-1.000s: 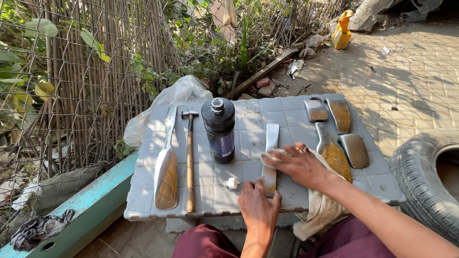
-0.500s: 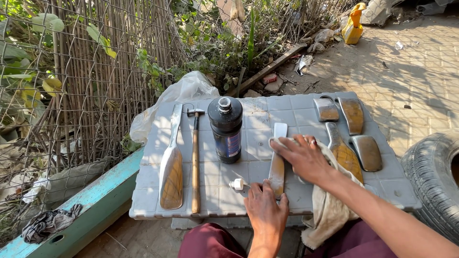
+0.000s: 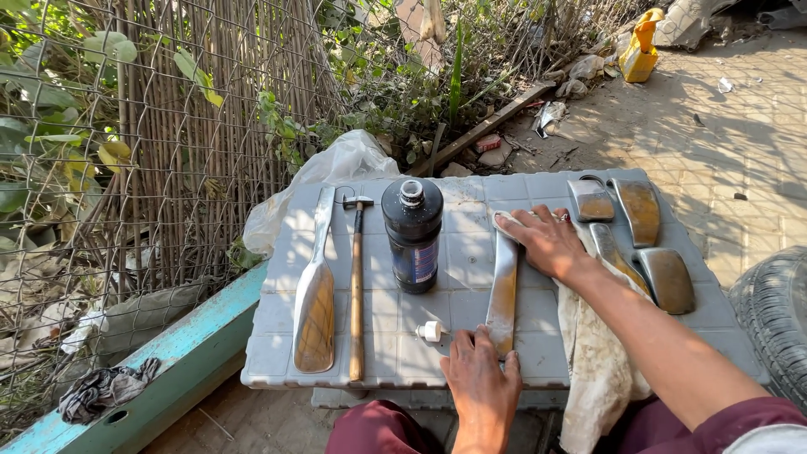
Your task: The person cleans and polishes several metal auto body repair tools by hand using a cloth and a liquid from a bottle.
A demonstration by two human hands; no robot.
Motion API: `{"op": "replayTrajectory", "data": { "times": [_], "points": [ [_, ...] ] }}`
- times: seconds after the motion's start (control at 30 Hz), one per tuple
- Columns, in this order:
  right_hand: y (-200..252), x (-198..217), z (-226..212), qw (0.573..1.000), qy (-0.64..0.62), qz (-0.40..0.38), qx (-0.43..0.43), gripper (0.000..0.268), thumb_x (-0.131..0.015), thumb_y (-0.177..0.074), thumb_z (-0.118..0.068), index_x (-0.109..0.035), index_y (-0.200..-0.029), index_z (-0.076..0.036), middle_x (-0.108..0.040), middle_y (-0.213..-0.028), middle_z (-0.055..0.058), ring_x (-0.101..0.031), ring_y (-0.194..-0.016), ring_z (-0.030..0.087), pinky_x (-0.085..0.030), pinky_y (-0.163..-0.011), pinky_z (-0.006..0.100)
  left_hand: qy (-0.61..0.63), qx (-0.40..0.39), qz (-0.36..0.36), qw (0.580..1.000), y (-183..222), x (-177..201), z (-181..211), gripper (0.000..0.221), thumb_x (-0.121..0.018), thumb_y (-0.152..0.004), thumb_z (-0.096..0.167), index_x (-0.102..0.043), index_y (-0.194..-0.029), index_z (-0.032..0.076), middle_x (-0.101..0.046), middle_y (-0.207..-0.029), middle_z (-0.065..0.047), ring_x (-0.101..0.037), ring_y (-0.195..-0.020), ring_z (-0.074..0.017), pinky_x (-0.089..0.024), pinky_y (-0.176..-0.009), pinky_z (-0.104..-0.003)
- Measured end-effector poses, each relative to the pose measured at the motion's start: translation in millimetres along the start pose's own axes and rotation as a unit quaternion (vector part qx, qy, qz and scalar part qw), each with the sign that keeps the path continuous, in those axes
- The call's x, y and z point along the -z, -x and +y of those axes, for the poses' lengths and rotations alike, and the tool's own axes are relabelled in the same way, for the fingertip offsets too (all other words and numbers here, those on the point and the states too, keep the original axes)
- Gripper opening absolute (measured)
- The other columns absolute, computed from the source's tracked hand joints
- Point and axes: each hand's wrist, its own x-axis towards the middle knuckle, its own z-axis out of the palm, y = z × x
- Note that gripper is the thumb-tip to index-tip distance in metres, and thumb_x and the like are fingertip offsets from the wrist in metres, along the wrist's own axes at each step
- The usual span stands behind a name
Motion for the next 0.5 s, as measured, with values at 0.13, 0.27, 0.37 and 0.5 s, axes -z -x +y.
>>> {"op": "replayTrajectory", "data": {
  "times": [0.13,0.27,0.37,0.5],
  "points": [
    [43,9,-33,0.996,-0.066,-0.012,-0.062,0.094,-0.041,-0.083,0.022,-0.029,-0.157,-0.033,-0.025,-0.166,0.003,-0.012,-0.157,0.033,-0.008,-0.126,0.065,0.016,0.014,-0.014,1.0,2,2,2,0.062,-0.077,-0.087,0.039,-0.058,-0.137,0.008,-0.057,-0.114,-0.009,-0.055,-0.11,-0.0338,-0.043,-0.086,-0.052],
    [79,-37,-32,0.984,-0.003,0.132,0.124,0.099,-0.044,-0.069,0.027,-0.044,-0.15,-0.03,-0.048,-0.152,0.007,-0.051,-0.123,0.036,-0.057,-0.059,0.036,0.011,0.0,0.008,1.0,2,-3,-3,0.058,-0.076,-0.086,0.039,-0.058,-0.133,0.009,-0.055,-0.113,-0.01,-0.055,-0.105,-0.0358,-0.042,-0.084,-0.052],
    [92,-62,-13,0.944,0.052,0.213,0.245,0.084,-0.048,-0.076,0.018,-0.049,-0.146,-0.029,-0.05,-0.149,0.0,-0.046,-0.126,0.029,-0.053,-0.085,0.046,0.015,0.005,0.003,1.0,3,-3,-2,0.058,-0.077,-0.086,0.038,-0.058,-0.132,0.009,-0.055,-0.115,-0.01,-0.055,-0.108,-0.0357,-0.042,-0.085,-0.053],
    [62,-42,-12,0.973,-0.012,0.158,0.165,0.097,-0.049,-0.071,0.02,-0.046,-0.148,-0.04,-0.057,-0.145,-0.007,-0.051,-0.123,0.026,-0.056,-0.091,0.049,0.017,0.01,0.005,1.0,0,-3,-1,0.057,-0.076,-0.087,0.037,-0.058,-0.133,0.009,-0.054,-0.114,-0.009,-0.056,-0.106,-0.0357,-0.043,-0.082,-0.054]
  ]
}}
